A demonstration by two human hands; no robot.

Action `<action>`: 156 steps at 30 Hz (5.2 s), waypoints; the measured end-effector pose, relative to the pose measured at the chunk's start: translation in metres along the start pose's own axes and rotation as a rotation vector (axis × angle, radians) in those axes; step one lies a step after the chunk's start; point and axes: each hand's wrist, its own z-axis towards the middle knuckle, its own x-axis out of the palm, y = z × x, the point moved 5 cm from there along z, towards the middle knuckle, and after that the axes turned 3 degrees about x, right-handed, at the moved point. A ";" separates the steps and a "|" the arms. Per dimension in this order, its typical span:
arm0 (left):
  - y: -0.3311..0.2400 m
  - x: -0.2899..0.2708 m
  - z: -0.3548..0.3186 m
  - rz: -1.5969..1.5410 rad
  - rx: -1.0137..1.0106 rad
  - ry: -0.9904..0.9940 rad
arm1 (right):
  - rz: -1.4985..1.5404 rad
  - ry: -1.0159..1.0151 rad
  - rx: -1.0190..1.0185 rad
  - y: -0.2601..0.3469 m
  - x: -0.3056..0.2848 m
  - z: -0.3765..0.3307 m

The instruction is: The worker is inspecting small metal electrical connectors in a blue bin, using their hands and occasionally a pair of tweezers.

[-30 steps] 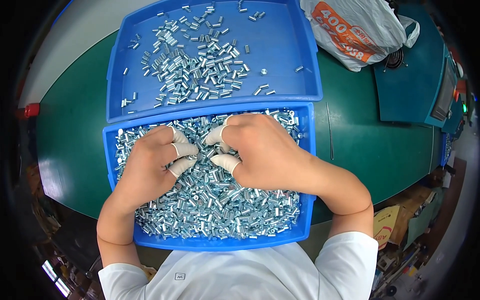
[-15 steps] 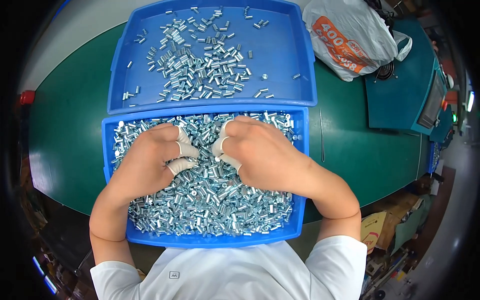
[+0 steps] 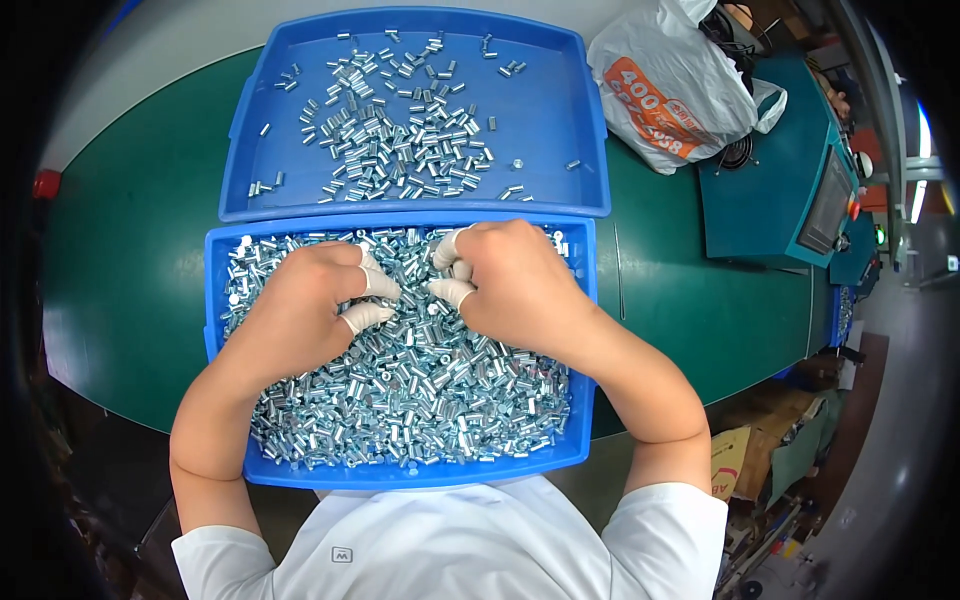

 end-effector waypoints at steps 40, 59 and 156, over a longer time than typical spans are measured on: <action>0.005 0.001 0.005 -0.070 -0.014 -0.043 | -0.054 0.031 -0.063 -0.002 0.010 -0.008; 0.001 0.005 0.002 -0.443 -0.233 -0.096 | 0.812 0.154 0.034 -0.010 0.013 -0.009; 0.001 0.008 0.000 -0.583 -0.240 -0.109 | 1.026 0.333 0.213 -0.018 0.018 -0.008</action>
